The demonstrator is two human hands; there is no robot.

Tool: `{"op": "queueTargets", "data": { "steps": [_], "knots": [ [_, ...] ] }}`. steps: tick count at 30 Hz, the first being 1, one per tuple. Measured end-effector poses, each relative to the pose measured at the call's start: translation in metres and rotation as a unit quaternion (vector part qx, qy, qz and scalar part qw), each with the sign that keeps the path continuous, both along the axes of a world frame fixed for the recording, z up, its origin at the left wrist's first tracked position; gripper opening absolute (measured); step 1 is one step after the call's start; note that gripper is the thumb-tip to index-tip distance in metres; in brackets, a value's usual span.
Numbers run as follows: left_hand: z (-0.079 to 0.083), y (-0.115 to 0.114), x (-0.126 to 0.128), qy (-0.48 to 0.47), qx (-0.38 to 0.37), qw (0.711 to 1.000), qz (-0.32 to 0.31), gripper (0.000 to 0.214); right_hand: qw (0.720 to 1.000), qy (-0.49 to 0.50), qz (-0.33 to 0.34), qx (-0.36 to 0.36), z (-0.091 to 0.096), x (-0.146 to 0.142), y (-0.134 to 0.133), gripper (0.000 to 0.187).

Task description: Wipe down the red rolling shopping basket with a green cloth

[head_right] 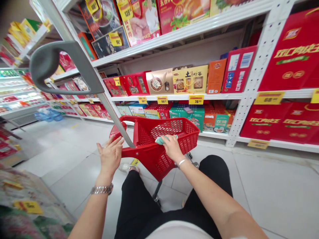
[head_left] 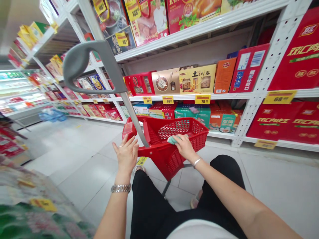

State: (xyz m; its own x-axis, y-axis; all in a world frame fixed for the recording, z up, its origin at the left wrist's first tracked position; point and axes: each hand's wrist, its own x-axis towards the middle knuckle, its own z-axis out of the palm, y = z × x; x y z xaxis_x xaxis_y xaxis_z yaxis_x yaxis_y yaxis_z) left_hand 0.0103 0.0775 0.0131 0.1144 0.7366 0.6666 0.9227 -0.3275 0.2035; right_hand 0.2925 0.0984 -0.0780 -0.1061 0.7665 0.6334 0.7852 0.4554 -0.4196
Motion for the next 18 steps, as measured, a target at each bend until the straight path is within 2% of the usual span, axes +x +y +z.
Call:
{"op": "queueTargets", "data": {
  "steps": [4,7,11,15,18],
  "knots": [
    [0.000,-0.005,-0.001,0.006,0.005,1.000,0.009,0.041,0.997,0.006,0.065,0.035,0.018,-0.042,-0.014,0.040],
    [-0.002,-0.010,-0.004,-0.001,0.011,1.000,0.013,0.042,0.996,0.014,0.076,0.040,0.020,-0.050,-0.018,0.040],
    [-0.002,-0.016,-0.009,-0.009,0.025,1.000,0.011,0.042,0.995,0.000,0.095,0.029,0.010,-0.027,-0.016,0.044],
    [-0.001,-0.023,-0.008,-0.008,0.039,0.999,0.013,0.040,0.998,-0.006,0.053,0.021,-0.003,0.004,-0.014,0.041],
    [-0.007,-0.037,-0.002,-0.014,0.078,0.997,0.023,0.038,0.999,-0.001,0.040,0.016,-0.007,0.018,-0.012,0.040]
  ]
}}
